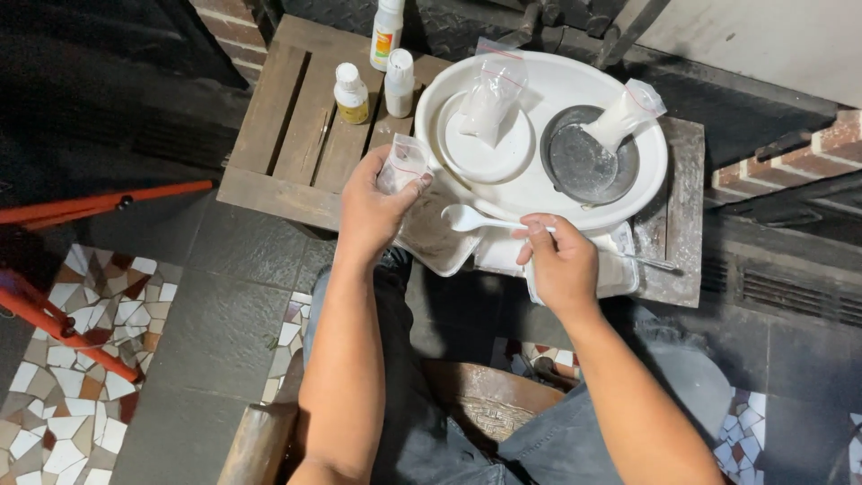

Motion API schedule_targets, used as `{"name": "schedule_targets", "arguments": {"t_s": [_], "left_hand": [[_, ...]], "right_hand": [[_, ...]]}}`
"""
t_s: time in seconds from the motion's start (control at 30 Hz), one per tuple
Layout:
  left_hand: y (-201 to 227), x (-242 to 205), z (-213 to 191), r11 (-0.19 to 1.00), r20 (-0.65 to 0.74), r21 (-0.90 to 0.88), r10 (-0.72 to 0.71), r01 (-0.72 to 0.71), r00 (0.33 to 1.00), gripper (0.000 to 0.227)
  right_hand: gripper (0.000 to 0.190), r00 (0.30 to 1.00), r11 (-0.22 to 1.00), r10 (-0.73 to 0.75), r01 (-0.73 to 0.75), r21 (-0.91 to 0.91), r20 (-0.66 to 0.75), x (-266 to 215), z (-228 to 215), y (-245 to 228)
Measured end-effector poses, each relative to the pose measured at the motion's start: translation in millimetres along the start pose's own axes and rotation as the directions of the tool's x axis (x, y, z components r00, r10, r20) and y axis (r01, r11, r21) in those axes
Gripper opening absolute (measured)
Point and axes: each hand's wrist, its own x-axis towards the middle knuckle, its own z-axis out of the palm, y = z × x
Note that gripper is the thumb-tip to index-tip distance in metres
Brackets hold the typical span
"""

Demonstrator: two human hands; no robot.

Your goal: Portioning white powder from a container into small plastic bags using a spoon at a small table.

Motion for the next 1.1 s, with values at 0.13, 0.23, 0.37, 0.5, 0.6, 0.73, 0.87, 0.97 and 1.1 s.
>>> {"name": "schedule_targets", "arguments": {"t_s": [0.13,0.23,0.37,0.5,0.6,0.73,0.87,0.97,1.1], "left_hand": [[-11,3,4,0.999,0.017,0.006,0.034,-0.034,0.999,0.055],[-16,2,6,0.993,0.079,0.056,0.096,-0.100,0.992,0.056],[-20,2,10,0.972,0.214,0.103,0.188,-0.213,0.959,0.061],[-31,0,17,0.952,0.264,0.084,0.263,-0.294,0.928,0.066],[-35,2,14,0.953,0.276,0.082,0.258,-0.290,0.926,0.065],[-31,2,11,0.964,0.249,0.082,0.227,-0.254,0.942,0.071],[-23,3,3,0.982,0.104,0.073,0.168,-0.176,0.980,0.066],[-13,5,-2,0.993,-0.013,0.024,0.117,-0.116,0.993,0.064],[-13,2,-3,0.996,-0.072,-0.045,0.077,-0.081,0.994,0.060]], "right_hand": [[0.021,0.998,0.952,-0.054,0.055,0.300,-0.011,0,-22,5],[0.019,0.991,0.893,-0.127,0.135,0.429,-0.048,6,-34,7],[0.021,0.971,0.864,-0.223,0.239,0.443,-0.090,10,-34,-6],[0.020,0.946,0.949,-0.306,0.311,0.042,-0.104,-4,-23,-34],[0.017,0.705,0.705,-0.709,0.709,-0.018,0.012,-7,-19,-44],[0.015,0.541,0.538,-0.841,0.835,-0.115,-0.006,-8,-27,-57],[0.018,0.601,0.613,-0.788,0.786,-0.085,-0.130,-9,-37,-46],[0.016,0.688,0.698,-0.713,0.715,-0.040,-0.134,-5,-23,-39],[0.014,0.864,0.863,-0.503,0.501,0.065,0.012,3,29,4]]}}
